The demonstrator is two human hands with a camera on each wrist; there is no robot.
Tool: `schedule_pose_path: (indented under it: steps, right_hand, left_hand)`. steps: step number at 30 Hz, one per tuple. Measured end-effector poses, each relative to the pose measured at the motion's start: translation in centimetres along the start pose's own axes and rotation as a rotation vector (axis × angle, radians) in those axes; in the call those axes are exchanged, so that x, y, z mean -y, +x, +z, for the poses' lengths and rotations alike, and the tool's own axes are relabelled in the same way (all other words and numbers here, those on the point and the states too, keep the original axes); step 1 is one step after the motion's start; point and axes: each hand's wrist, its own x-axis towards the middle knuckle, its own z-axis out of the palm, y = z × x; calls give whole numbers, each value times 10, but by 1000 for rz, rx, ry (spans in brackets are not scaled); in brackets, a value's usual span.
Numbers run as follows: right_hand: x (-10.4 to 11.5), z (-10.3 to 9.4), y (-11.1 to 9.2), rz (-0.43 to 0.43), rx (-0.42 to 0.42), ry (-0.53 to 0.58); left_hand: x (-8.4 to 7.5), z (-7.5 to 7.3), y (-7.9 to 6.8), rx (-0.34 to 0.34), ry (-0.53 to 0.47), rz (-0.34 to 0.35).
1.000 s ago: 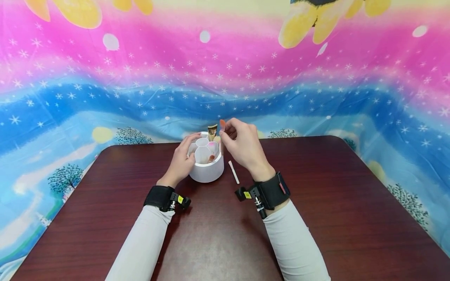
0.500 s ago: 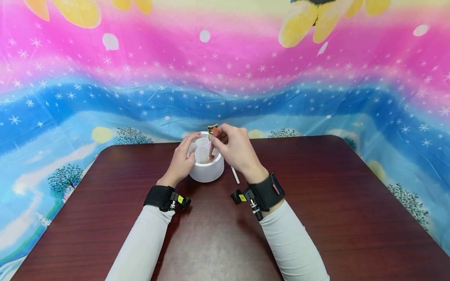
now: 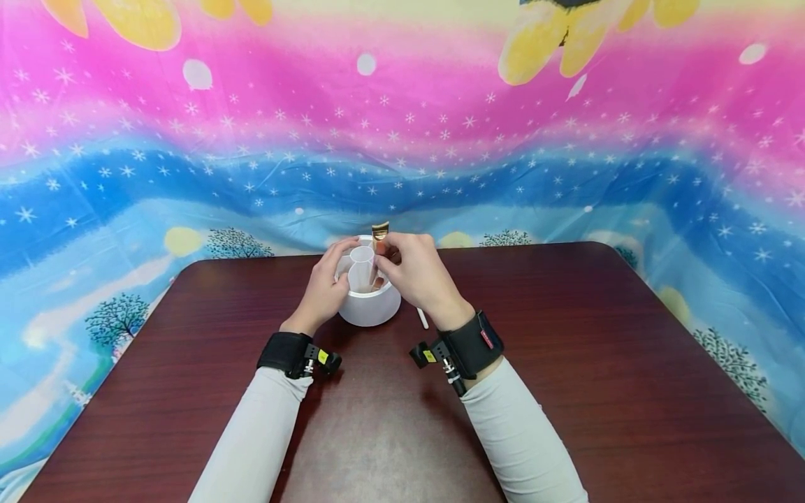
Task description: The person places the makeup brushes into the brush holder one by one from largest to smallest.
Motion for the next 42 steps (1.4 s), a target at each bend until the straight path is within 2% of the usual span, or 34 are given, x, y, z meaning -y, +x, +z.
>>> schedule_pose_path:
  steps: [13, 21, 25, 29, 35, 38, 42]
  right_hand:
    - [-2, 2, 0, 15, 46, -9]
    - [-4, -3, -1, 45, 42, -37]
    - [-6, -7, -1, 45, 22, -60]
    - [-12, -12, -1, 51, -36, -89]
    - [-32, -14, 0, 142, -110, -90]
    - [-46, -10, 0, 199, -73, -102]
    - [-63, -2, -1, 276, 49, -147]
  left_hand:
    - [1, 0, 0, -2, -4, 7]
    - [0, 0, 0, 7, -4, -15]
    - [0, 0, 0, 10, 0, -20]
    - [0, 0, 1, 7, -1, -16]
    - [0, 1, 1, -1, -8, -4]
    - [0, 1, 1, -1, -6, -2]
    - [1, 1, 1, -2, -3, -7]
